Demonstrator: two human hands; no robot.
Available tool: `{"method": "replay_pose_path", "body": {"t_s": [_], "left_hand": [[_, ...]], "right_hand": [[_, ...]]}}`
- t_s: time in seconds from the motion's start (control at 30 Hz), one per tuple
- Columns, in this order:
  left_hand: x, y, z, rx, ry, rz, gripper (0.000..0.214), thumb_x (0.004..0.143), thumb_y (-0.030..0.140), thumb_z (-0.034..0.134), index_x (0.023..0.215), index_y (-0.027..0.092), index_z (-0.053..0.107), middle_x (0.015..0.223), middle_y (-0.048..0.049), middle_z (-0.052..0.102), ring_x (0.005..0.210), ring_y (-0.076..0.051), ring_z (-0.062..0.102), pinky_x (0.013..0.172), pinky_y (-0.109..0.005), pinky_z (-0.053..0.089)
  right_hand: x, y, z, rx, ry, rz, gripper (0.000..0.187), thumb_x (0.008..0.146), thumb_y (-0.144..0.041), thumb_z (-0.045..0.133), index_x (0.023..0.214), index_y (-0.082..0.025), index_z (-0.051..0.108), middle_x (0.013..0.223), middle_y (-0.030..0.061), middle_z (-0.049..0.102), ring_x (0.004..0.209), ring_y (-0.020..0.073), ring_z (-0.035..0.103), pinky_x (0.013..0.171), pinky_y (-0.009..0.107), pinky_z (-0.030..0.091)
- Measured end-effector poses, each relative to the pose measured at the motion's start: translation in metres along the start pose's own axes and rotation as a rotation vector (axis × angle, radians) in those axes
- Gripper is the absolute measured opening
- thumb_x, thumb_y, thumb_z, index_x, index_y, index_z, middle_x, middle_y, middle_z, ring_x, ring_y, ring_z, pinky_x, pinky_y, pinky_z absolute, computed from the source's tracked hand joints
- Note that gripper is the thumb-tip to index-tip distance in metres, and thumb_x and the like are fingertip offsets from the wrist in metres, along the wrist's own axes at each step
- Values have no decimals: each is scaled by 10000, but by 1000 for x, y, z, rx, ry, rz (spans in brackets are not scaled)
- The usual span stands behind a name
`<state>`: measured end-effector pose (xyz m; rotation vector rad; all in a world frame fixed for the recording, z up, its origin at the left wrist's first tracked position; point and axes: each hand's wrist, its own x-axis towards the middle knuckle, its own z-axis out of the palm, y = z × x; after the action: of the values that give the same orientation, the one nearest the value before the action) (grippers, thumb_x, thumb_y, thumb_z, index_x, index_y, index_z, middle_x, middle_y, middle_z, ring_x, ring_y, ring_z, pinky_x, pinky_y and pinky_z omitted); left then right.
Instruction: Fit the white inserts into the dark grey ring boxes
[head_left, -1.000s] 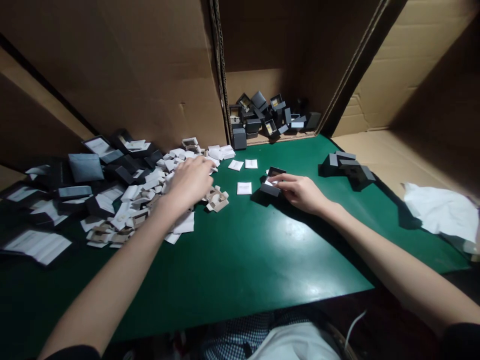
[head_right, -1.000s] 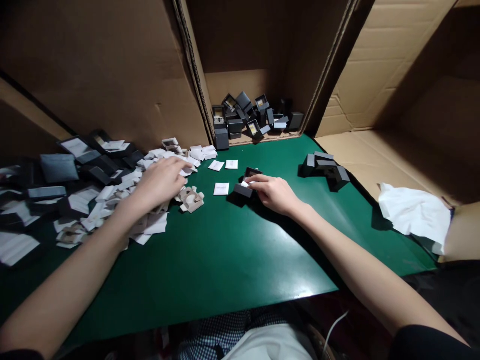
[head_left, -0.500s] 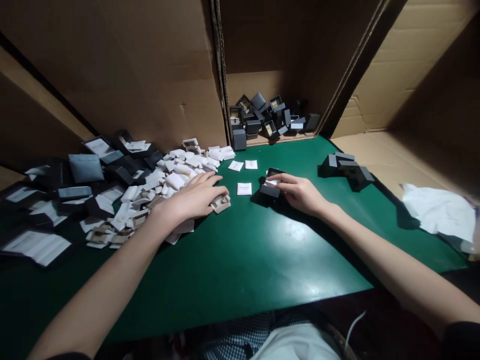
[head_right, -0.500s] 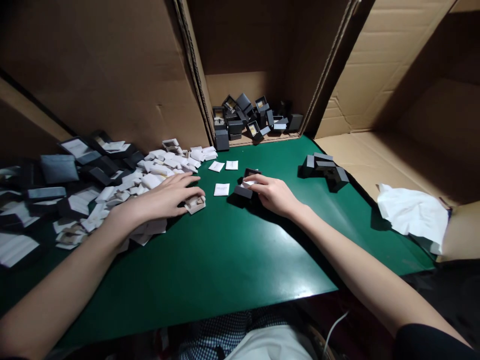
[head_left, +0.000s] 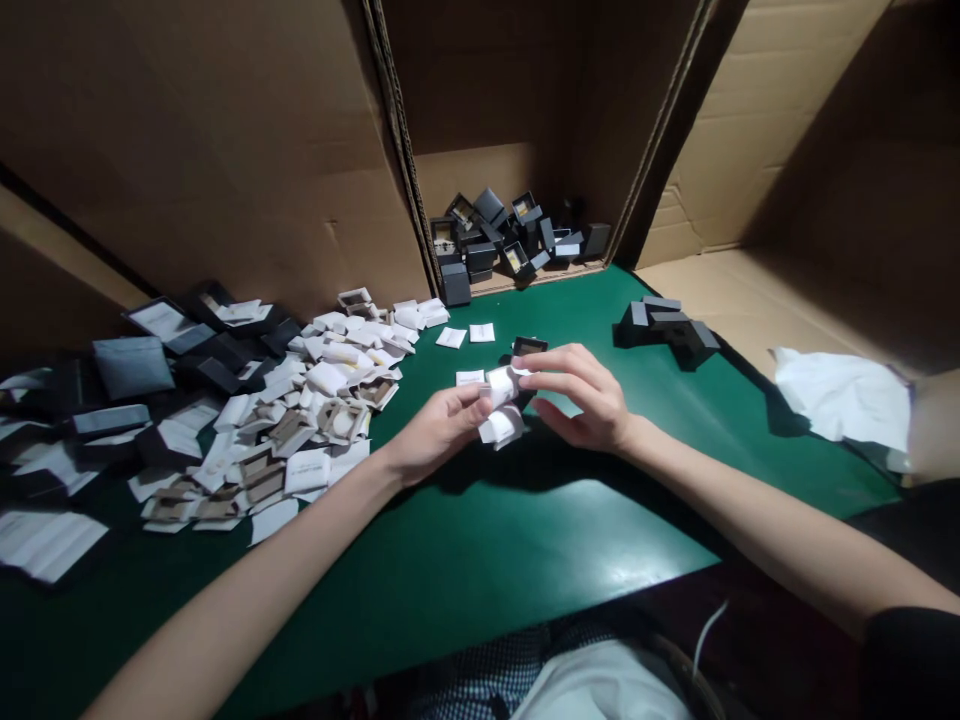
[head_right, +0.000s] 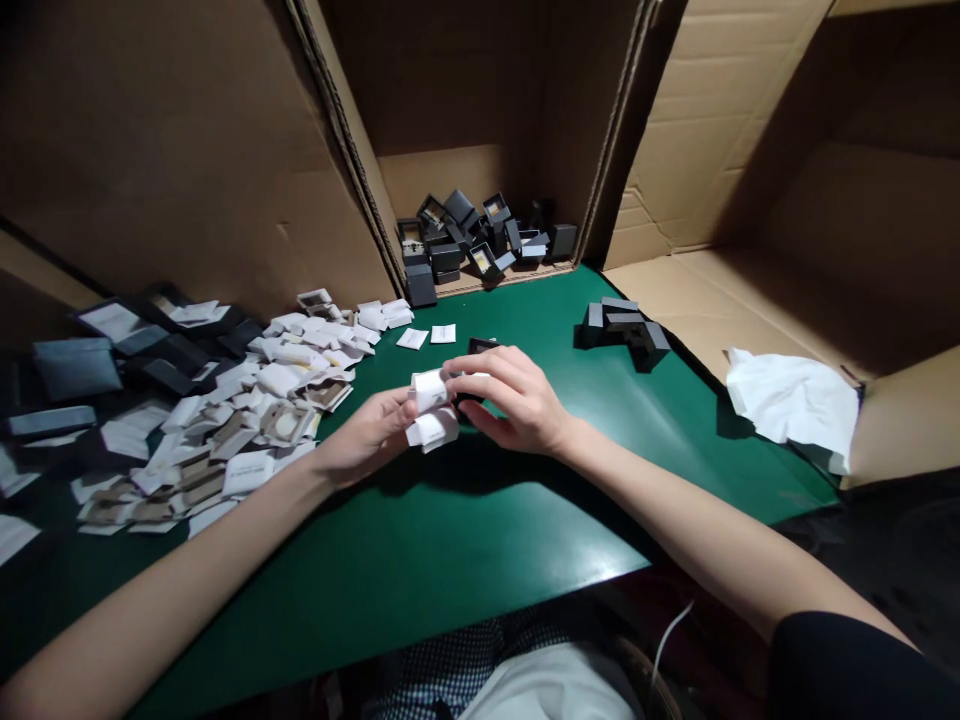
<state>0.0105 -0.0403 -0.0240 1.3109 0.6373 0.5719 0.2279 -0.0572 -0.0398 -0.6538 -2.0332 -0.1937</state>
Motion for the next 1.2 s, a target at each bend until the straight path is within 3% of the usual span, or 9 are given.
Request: {"method": "replay_pose_path", "body": {"t_s": [0.13,0.3,0.63,0.77,0.97,1.2], "left_hand": [[1,-17,8,-247,27,-78,542,752,512,705,1134,136,620,1010,-115,670,948,-214,632,829,-324,490],[2,-18,5,-315,85,-93,464,707,486,754,984,123,672,928,-93,688,924,-206,642,878,-335,486],[4,-19,6,-384,62,-113,432,669,430,800,907,83,703,866,-83,692,815,-151,627,806,-261,482],[4,-21,1,-434,-5,-105,454,676,428,796,953,82,699,901,-90,693,849,-154,627,859,-268,467],[4,-21,-1,-417,-62,-104,360,725,225,778,1056,113,690,1016,-90,696,969,-154,631,983,-263,412],[4,-23,1,-389,-68,-74,331,734,248,772,1034,125,704,995,-84,708,993,-169,639,978,-270,431]], "right_hand": [[4,-4,3,93,-112,-32,306,852,-328,602,1119,-188,550,1128,118,661,1018,217,614,827,383,481],[4,0,4,160,-208,-16,452,819,-442,638,1159,-164,532,1169,137,633,1059,214,589,884,389,470],[2,-3,8,269,-195,49,402,808,-321,668,1144,-139,540,1035,134,625,960,196,611,810,335,532],[3,-3,8,273,-165,52,367,809,-300,659,1125,-152,546,1010,123,627,925,189,618,778,328,548],[6,-4,6,258,-144,55,328,806,-286,656,1086,-145,559,978,121,638,895,182,630,752,316,556],[5,-6,6,248,-122,35,303,815,-270,644,1077,-143,563,1006,132,649,924,187,640,785,321,554]]}}
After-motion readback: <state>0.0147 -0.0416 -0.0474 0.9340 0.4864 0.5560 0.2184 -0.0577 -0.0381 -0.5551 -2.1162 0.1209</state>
